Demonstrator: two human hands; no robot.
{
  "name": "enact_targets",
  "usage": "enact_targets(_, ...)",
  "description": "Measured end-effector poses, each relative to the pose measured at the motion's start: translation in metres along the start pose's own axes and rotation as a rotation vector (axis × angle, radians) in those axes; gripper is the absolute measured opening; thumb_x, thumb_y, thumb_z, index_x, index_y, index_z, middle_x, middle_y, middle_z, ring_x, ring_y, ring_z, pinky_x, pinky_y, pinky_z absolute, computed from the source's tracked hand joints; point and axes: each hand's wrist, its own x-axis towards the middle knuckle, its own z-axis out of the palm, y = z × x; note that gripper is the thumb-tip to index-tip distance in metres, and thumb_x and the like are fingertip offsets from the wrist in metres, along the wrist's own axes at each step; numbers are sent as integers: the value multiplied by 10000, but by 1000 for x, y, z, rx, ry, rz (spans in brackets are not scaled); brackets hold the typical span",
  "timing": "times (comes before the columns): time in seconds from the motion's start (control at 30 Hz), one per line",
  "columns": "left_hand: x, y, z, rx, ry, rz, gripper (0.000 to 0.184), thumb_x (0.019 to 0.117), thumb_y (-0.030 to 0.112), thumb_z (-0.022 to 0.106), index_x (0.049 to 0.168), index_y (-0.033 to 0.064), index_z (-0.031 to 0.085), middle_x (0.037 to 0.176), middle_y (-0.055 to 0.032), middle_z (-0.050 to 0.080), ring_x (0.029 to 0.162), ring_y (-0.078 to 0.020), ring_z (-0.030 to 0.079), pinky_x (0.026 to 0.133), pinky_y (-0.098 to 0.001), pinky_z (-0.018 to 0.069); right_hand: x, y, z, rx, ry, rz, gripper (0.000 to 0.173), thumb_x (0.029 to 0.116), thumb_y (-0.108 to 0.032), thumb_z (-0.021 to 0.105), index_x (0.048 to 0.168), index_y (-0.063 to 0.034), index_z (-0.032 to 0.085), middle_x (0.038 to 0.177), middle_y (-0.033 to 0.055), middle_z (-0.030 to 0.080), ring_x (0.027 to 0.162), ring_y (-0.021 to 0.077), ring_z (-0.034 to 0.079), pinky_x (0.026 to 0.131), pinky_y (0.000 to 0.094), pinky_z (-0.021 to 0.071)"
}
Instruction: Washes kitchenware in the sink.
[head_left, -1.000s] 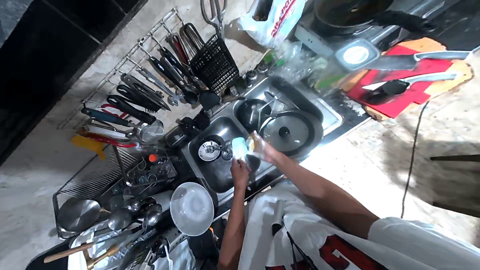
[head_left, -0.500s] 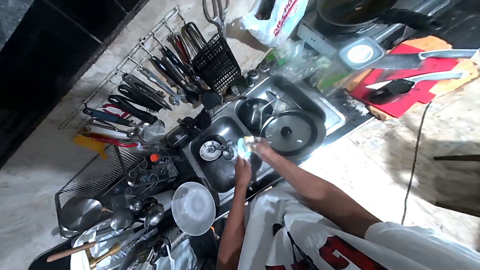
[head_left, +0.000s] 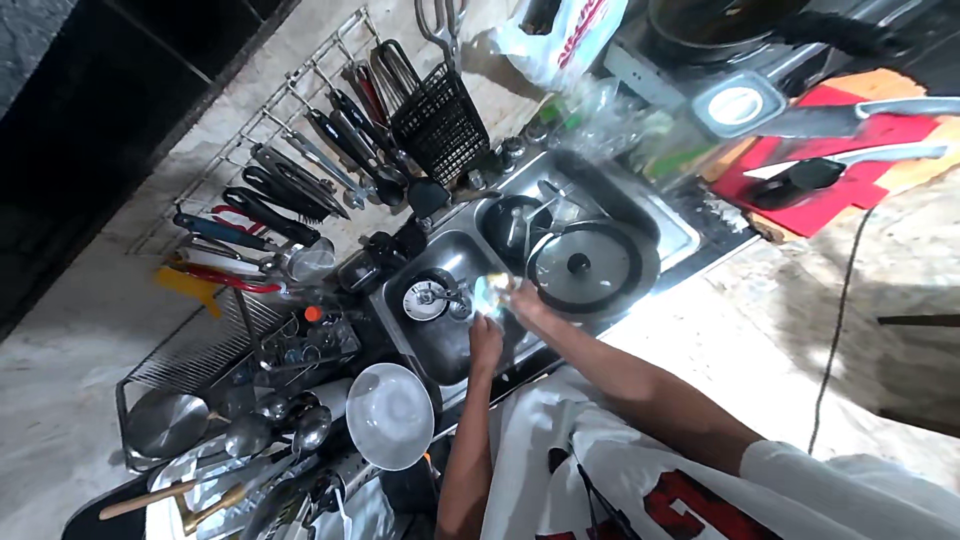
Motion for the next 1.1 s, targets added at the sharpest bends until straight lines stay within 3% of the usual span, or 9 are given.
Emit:
enact_targets(0.3,-2,-10,-2,-10,-9,-5,363,1104,195,342,1289,-47,538,892,-153,628,702,-242,624,638,-415,556,11,0,6,-88,0,7,304,1036,-202,622,1263,0,629,1151,163,693,1033,230,677,939,435,562)
enact_targets(0.43,5,-10,-9,-12,57,-17,439,1108,198,339,1450,-70,404,1030,-215,660,845,-287,663,785,-460,569,-17,11,14,-109,-173,97,374,1054,-204,574,1351,23,572,1252,179,661,1113,224,662,982,400,554)
enact_targets(0.53,7,-14,-3,-100,79,-49,526,1123,243,310,1579,7,196,1047,-223,620,729,-271,621,694,-451,557,-17,16,16,91,-205,213,383,1067,-211,552,1388,-4,529,1238,149,664,1087,215,671,931,386,576)
enact_targets(0.67,5,-15,-3,-70,41,-44,594,1122,384,317,1608,53,231,1126,-241,664,810,-296,666,735,-470,574,-26,24,19,126,-203,255,401,1057,-217,578,1414,-41,527,1235,123,672,1073,192,673,922,372,574)
enact_targets(0.83,4,-20,-4,-106,-75,-42,598,1119,399,344,1591,53,224,886,-142,661,623,-206,627,579,-383,565,-28,17,21,-151,-120,152,310,1015,-194,636,1262,-6,631,1148,149,693,1014,206,680,894,406,576)
enact_targets(0.9,2,-20,-8,-27,-14,4,568,1116,393,364,1548,25,379,1114,-204,694,913,-283,705,824,-484,596,-19,12,19,-254,-83,140,383,1006,-283,665,1270,-7,633,1171,166,690,1034,232,677,911,429,566)
enact_targets(0.97,8,-25,-10,93,116,35,502,1102,397,397,1325,17,636,1143,-220,703,1061,-340,681,958,-558,527,-8,8,16,-368,-74,133,464,1003,-354,669,1293,8,637,1258,197,675,1169,268,654,1044,461,520)
enact_targets(1.0,13,-28,-11,99,166,40,493,1094,390,423,1273,3,671,1164,-230,696,1111,-350,665,1001,-563,506,-7,8,15,-416,-86,133,501,999,-390,669,1297,10,632,1278,205,666,1200,280,642,1068,470,504)
enact_targets(1.1,30,-28,-16,-328,117,17,488,1107,318,439,1439,-33,510,1341,-225,616,1229,-275,604,1073,-444,484,-15,8,18,-470,-182,142,541,1011,-408,644,1332,25,601,1310,214,645,1222,288,626,1080,474,488)
